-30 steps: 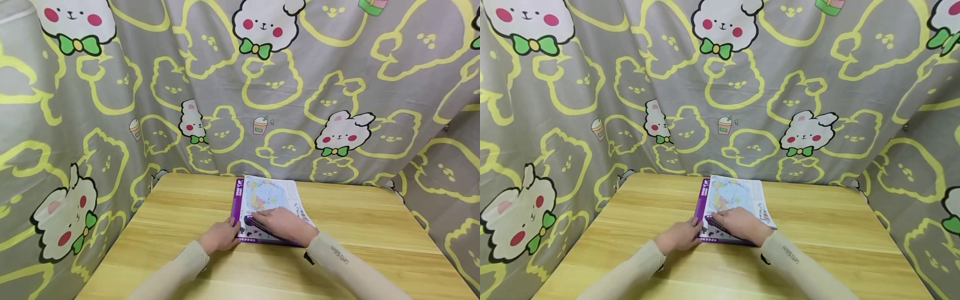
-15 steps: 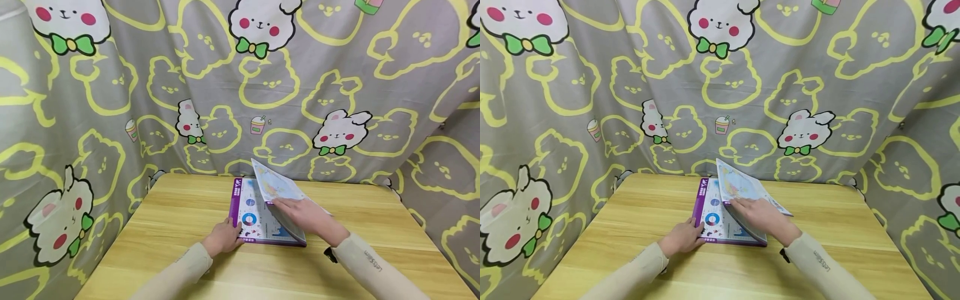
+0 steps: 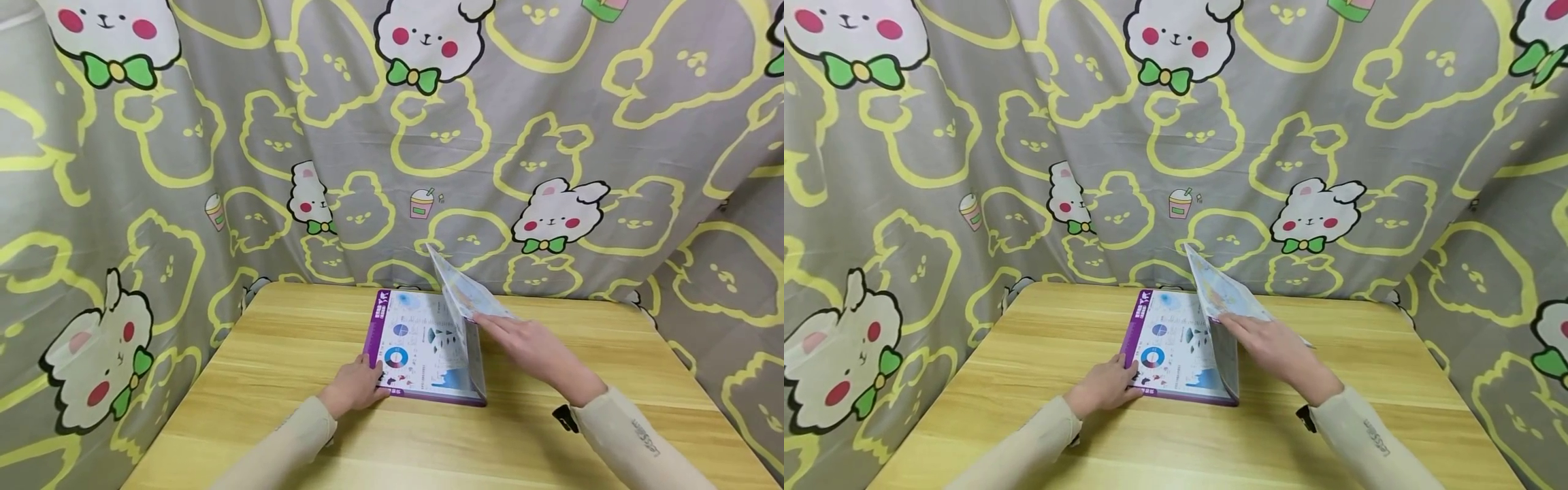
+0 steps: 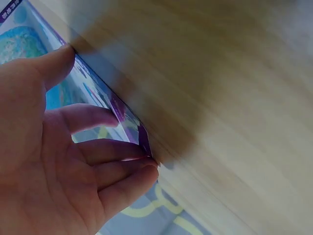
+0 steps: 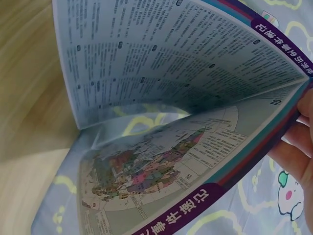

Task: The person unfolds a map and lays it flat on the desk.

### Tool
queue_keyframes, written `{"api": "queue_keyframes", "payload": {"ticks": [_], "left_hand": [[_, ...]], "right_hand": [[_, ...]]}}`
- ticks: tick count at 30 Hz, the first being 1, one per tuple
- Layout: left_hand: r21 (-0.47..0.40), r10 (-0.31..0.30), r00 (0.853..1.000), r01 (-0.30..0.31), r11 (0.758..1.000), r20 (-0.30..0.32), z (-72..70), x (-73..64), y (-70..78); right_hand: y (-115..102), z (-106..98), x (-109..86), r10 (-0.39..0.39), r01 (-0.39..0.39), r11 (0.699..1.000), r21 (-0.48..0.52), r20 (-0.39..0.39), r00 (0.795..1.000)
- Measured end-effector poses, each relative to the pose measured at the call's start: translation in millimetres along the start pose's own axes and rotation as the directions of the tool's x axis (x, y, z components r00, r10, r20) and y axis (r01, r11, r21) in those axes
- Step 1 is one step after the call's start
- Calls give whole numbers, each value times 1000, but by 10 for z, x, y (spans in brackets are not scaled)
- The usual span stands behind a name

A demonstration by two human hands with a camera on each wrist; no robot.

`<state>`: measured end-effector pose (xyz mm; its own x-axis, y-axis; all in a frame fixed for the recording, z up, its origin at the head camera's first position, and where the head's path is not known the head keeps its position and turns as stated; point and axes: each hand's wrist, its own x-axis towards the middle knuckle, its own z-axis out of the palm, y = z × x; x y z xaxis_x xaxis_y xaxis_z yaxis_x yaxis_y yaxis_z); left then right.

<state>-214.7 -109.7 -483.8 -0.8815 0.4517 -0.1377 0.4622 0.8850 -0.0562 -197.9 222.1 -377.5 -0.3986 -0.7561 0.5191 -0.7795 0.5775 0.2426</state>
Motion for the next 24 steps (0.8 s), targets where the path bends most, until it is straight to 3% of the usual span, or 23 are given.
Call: {"api": "queue_keyframes", "payload": {"ticks": [24], "left_hand": [[-149,-51,998,57,987,46,22,-99,-331]], "right_hand": [[122,-104,-283,34,-32,999,16,-175,984]]}}
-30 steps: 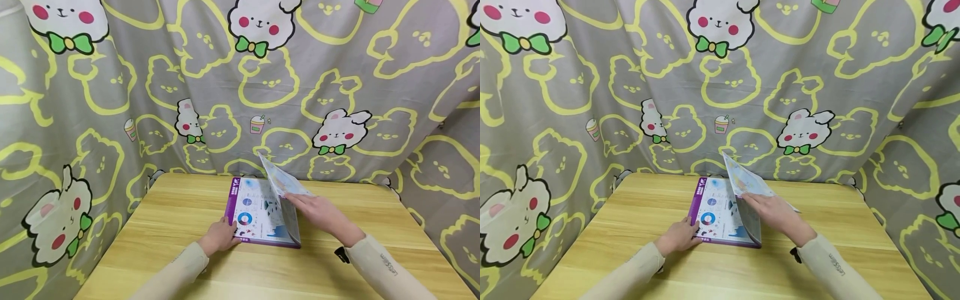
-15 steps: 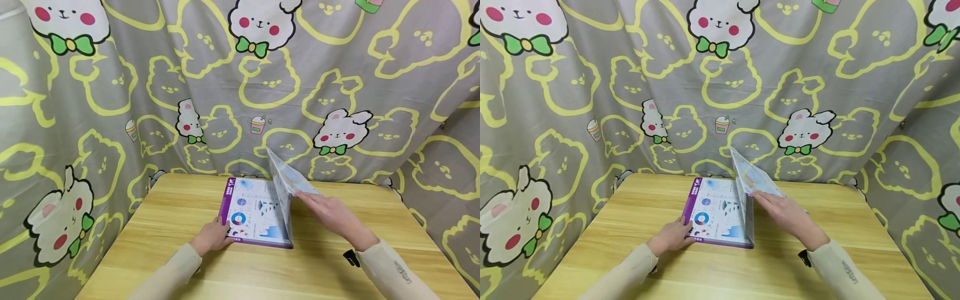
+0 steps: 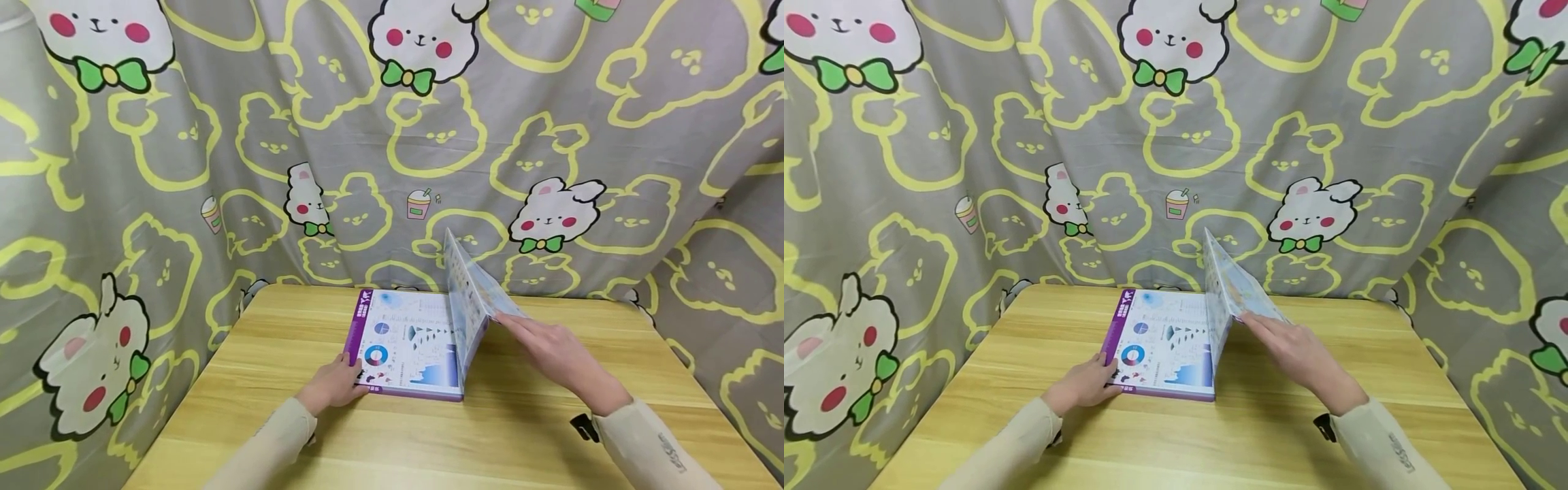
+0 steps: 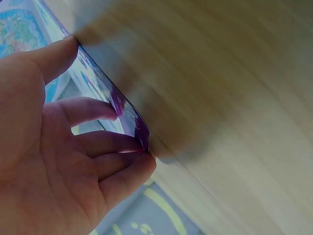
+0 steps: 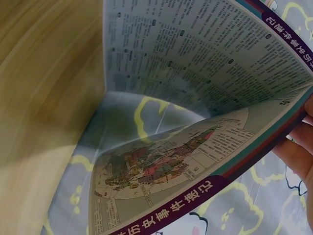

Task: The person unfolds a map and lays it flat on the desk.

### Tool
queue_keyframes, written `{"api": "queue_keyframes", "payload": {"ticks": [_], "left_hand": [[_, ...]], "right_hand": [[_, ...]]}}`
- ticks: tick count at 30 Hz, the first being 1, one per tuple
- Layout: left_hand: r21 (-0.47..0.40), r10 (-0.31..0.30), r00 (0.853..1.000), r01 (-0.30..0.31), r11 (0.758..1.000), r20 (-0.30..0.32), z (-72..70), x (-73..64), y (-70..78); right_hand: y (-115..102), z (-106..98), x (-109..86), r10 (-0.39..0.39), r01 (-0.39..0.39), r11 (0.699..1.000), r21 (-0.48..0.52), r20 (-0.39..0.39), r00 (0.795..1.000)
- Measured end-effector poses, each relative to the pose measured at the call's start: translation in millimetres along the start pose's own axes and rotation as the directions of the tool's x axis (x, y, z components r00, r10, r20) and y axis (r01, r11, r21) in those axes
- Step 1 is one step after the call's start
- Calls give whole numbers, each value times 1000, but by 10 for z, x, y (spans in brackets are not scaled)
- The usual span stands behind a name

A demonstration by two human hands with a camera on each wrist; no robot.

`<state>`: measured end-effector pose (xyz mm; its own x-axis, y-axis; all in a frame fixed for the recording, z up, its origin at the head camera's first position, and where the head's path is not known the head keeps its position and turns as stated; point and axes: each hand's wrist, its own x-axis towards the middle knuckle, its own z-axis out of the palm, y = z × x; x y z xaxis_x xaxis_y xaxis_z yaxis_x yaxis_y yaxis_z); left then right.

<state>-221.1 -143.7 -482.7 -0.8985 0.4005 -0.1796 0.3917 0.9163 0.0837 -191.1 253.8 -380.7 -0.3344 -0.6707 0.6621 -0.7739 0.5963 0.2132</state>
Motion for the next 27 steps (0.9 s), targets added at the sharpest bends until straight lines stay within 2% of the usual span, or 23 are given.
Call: {"api": "queue_keyframes", "payload": {"ticks": [8,19,27], "left_hand": [[-53,-23,999,24,998,26,-14,-45,-174],[-76,-38,997,43,996,60,-37,-111,-407],[-106,-53,995,62,992,82,-70,-166,-500]], "right_hand": [[24,-2,-65,10,-10,1000,-9,-14,1000],[27,-47,-152,40,-40,999,-8,-30,999],[46,-39,-244,41,-42,999,-26,-42,998]]}}
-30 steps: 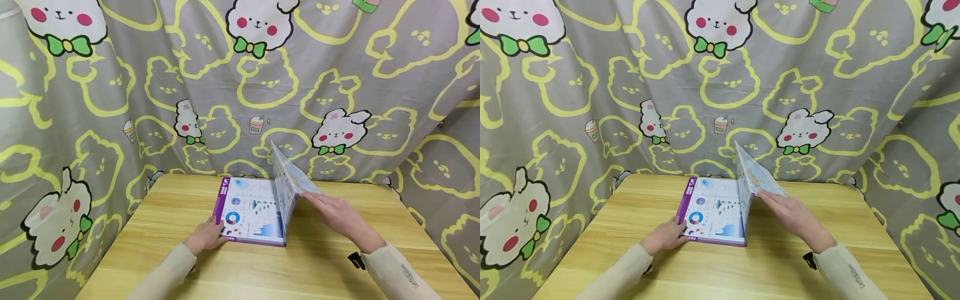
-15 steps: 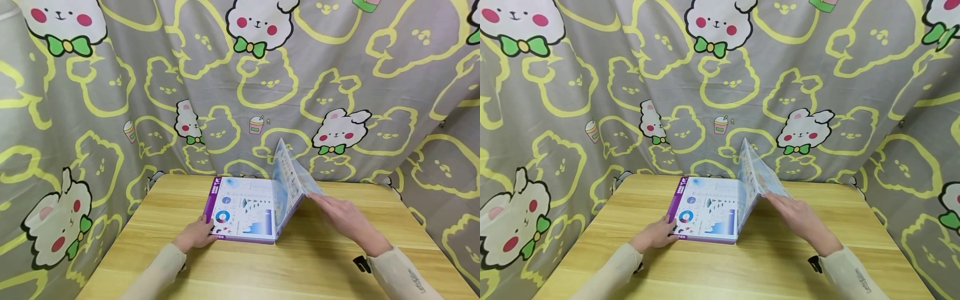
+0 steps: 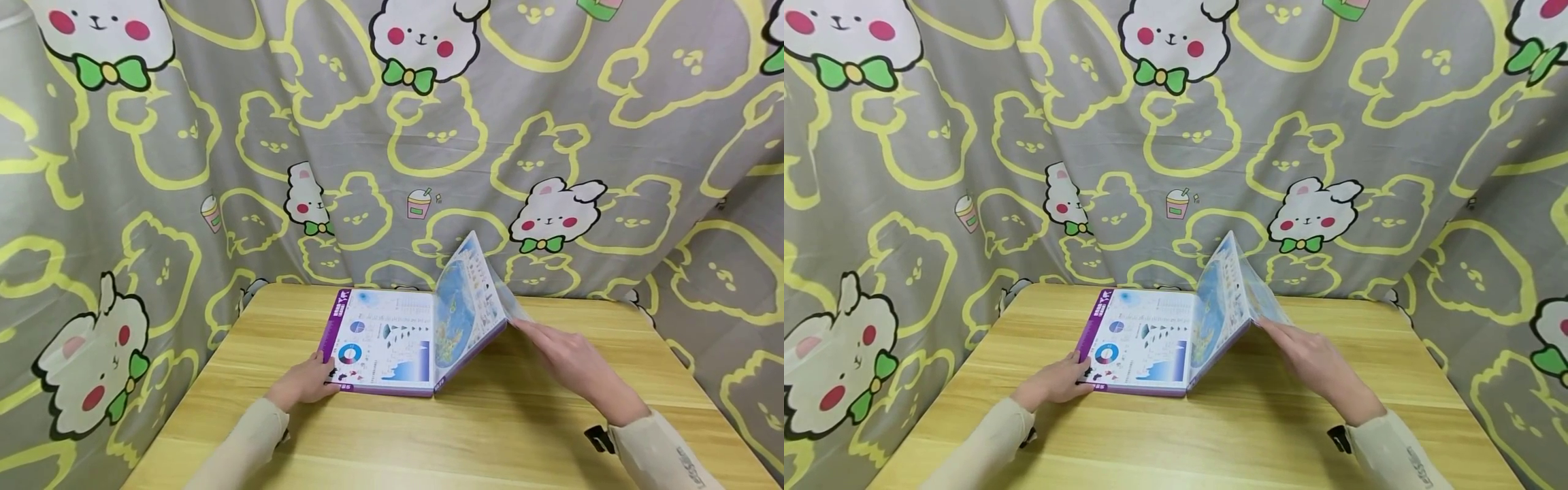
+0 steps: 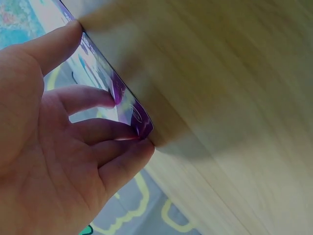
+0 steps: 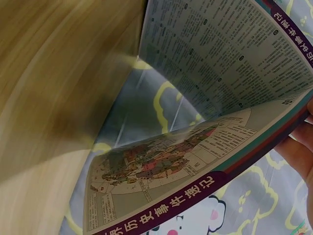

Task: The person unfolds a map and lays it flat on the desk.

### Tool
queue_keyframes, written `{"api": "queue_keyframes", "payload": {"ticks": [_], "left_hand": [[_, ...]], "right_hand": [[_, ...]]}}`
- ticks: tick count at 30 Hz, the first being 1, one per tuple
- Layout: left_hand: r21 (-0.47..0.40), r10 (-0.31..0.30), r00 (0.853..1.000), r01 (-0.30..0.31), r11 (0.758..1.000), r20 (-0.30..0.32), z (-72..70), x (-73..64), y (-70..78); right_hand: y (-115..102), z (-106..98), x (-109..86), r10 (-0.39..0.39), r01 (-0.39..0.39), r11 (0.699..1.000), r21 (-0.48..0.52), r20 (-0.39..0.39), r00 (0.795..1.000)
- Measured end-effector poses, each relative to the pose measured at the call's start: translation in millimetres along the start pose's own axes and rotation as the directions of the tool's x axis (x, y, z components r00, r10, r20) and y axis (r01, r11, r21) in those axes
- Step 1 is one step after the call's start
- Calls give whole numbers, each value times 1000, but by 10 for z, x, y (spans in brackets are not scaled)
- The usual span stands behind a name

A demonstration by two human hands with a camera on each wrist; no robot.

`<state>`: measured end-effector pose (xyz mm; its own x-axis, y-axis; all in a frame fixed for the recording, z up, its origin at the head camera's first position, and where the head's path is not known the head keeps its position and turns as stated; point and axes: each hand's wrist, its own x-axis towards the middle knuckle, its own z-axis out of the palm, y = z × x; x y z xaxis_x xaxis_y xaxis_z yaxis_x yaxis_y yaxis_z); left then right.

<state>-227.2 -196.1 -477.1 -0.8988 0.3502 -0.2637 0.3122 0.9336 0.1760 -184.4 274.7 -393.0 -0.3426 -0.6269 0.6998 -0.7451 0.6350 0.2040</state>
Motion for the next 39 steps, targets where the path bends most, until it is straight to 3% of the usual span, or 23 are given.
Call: {"api": "queue_keyframes", "payload": {"ticks": [19,33,39], "left_hand": [[-24,-13,1000,13,1000,-1,-31,-60,-179],[-41,-41,999,42,998,12,-71,-96,-291],[-51,-44,999,44,998,6,-85,-106,-332]], "right_hand": [[49,36,-192,68,-67,998,-14,59,996],[61,77,-290,94,-92,995,-24,136,986],[72,124,-359,90,-84,995,-48,135,987]]}}
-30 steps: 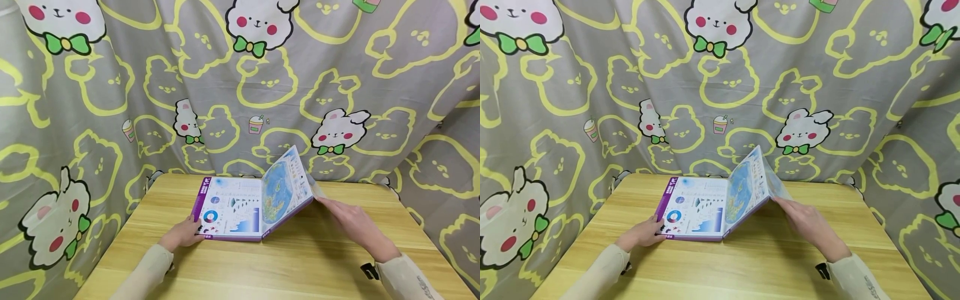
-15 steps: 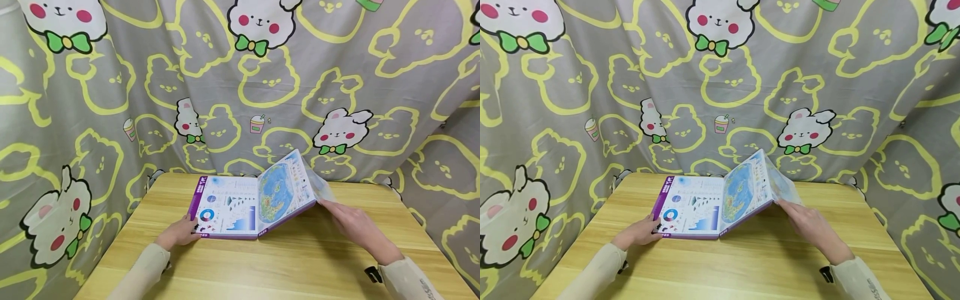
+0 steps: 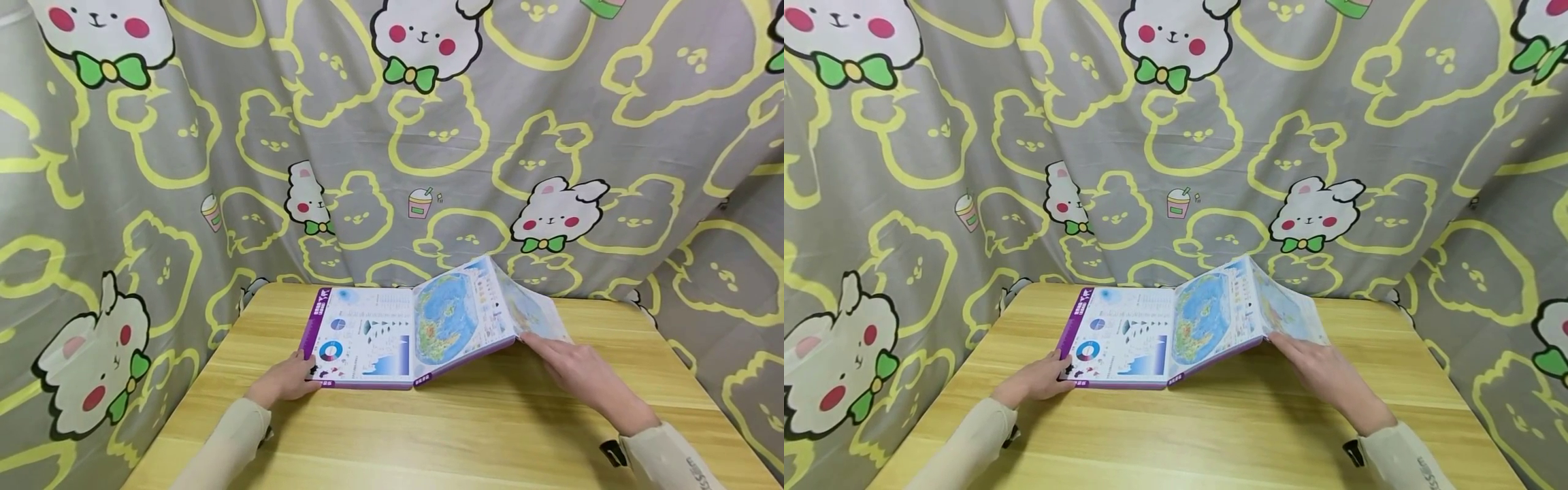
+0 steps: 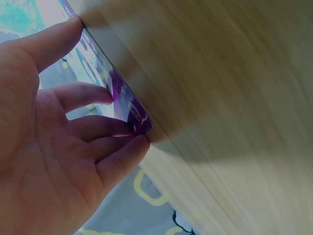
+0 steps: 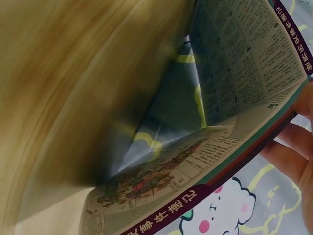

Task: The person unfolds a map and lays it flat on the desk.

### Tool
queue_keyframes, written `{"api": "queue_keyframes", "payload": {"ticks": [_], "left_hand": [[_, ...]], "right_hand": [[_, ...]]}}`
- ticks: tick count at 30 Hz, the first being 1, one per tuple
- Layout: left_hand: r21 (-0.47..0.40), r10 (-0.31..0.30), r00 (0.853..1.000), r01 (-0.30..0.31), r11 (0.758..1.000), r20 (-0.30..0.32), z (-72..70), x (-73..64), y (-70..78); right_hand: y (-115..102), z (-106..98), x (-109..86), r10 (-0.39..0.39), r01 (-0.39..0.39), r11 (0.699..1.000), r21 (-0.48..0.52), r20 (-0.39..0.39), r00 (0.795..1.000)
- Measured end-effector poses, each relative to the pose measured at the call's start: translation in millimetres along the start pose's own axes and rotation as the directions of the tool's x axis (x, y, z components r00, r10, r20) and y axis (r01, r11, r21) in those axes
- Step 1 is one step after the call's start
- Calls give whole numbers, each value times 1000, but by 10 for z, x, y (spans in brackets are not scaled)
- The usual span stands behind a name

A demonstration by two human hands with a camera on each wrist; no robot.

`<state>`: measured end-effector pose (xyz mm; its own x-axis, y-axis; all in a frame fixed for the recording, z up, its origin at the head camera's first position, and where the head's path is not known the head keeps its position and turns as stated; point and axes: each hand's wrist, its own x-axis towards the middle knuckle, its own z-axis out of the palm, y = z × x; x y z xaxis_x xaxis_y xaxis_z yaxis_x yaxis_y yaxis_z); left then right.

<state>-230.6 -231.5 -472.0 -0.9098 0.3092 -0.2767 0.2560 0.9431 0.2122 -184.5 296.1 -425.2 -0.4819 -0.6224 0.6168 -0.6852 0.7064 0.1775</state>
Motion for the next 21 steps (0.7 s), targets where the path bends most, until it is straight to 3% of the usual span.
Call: {"api": "queue_keyframes", "payload": {"ticks": [9,21], "left_hand": [[-31,-21,1000,21,999,-6,-8,-48,-80],[-91,-49,999,48,995,-12,-21,-61,-185]], "right_hand": [[17,51,-100,4,-3,1000,-5,79,997],[25,114,-232,-2,-9,999,47,211,978]]}}
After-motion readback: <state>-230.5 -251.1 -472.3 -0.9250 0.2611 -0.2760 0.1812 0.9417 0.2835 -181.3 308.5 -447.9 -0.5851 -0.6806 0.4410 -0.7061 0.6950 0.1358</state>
